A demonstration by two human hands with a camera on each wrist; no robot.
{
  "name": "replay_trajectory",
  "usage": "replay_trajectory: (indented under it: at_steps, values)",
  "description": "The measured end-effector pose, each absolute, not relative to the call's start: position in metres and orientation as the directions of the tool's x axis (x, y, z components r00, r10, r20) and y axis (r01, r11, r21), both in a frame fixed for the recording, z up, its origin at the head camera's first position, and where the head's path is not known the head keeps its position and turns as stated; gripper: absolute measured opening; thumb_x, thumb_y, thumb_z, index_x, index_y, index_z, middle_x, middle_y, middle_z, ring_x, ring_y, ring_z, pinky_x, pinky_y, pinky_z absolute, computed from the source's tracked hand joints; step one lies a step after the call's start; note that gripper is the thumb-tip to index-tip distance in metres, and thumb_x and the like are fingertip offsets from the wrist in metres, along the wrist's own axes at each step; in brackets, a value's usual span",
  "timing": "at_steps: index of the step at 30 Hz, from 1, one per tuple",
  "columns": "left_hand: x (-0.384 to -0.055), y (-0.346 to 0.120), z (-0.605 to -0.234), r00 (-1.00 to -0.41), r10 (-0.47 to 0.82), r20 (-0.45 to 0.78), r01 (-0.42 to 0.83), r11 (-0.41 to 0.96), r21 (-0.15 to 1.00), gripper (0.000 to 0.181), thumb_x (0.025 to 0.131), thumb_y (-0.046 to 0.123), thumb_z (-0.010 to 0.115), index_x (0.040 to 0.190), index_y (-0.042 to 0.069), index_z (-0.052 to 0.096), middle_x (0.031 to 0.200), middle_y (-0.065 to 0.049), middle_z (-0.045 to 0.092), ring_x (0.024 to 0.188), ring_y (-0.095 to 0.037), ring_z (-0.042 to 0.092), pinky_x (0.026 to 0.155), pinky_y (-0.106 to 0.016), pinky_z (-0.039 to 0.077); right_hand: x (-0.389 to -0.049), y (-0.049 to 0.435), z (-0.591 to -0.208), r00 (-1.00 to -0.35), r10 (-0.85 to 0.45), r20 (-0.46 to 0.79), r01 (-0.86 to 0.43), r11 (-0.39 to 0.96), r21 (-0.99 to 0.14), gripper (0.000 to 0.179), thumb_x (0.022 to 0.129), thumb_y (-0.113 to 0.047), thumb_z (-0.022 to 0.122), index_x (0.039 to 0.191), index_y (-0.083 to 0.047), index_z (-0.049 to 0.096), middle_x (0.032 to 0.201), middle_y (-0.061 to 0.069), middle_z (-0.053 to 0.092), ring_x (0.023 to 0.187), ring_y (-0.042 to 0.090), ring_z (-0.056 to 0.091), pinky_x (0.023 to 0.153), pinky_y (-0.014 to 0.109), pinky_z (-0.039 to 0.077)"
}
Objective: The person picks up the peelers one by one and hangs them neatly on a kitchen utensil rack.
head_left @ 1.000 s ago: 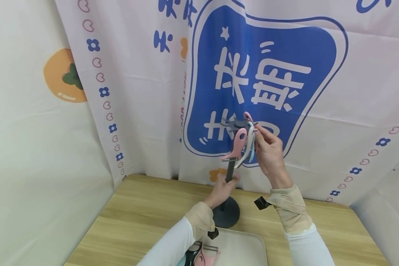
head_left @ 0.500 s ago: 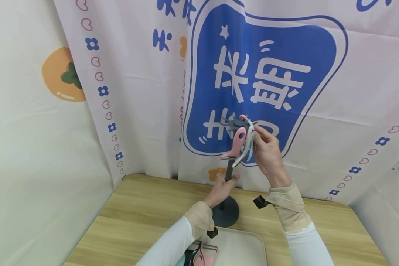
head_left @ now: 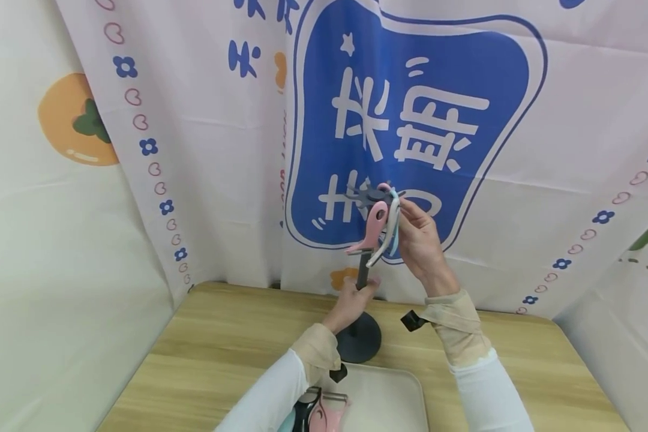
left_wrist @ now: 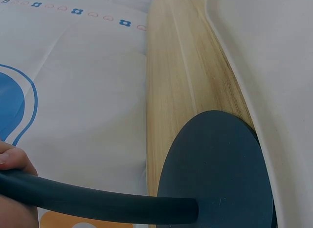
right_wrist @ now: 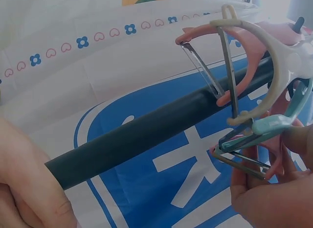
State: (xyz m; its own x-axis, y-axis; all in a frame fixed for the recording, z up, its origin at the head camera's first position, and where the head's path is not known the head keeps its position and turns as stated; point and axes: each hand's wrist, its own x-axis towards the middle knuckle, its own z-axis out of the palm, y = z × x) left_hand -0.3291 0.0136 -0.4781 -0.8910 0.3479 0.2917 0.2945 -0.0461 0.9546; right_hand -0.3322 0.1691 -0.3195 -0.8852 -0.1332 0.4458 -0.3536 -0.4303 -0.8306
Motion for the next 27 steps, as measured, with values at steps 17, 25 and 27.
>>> replay_trajectory:
  at_steps: [17,25,27]
  values:
    - [-0.338,0.014,-0.475,-0.889,0.347,0.3,0.297,-0.062,0.953,0.054,0.113,0.026,0.055,0.062,0.014,0.042,0.053,0.008,0.034,0.046,-0.009,0.027,0.048,-0.026,0.025,-0.334,0.169,-0.331,-0.895,-0.058,0.443,-0.37,-0.461,-0.807,0.029,0.11,-0.01,0.058,0.122,-0.025,0.079,0.128,-0.005,0.072,0.122,0.012,0.066,0.103,0.025,0.052]
    - [-0.337,0.014,-0.475,-0.89,0.351,0.291,0.288,-0.06,0.956,0.055,0.112,0.032,0.057,0.062,0.015,0.042,0.053,0.01,0.034,0.048,-0.009,0.027,0.05,-0.027,0.025,-0.329,0.159,-0.378,-0.937,-0.028,0.347,-0.305,-0.415,-0.857,0.048,0.108,0.006,0.039,0.109,-0.022,0.078,0.113,-0.005,0.069,0.11,0.013,0.066,0.106,0.033,0.05]
    - [-0.336,0.014,-0.477,-0.89,0.351,0.29,0.288,-0.057,0.956,0.055,0.112,0.032,0.056,0.061,0.015,0.042,0.053,0.01,0.034,0.047,-0.009,0.027,0.049,-0.027,0.024,-0.325,0.152,-0.392,-0.945,-0.031,0.327,-0.29,-0.391,-0.874,0.048,0.102,0.011,0.039,0.101,-0.02,0.076,0.103,-0.006,0.072,0.101,0.012,0.067,0.102,0.032,0.051]
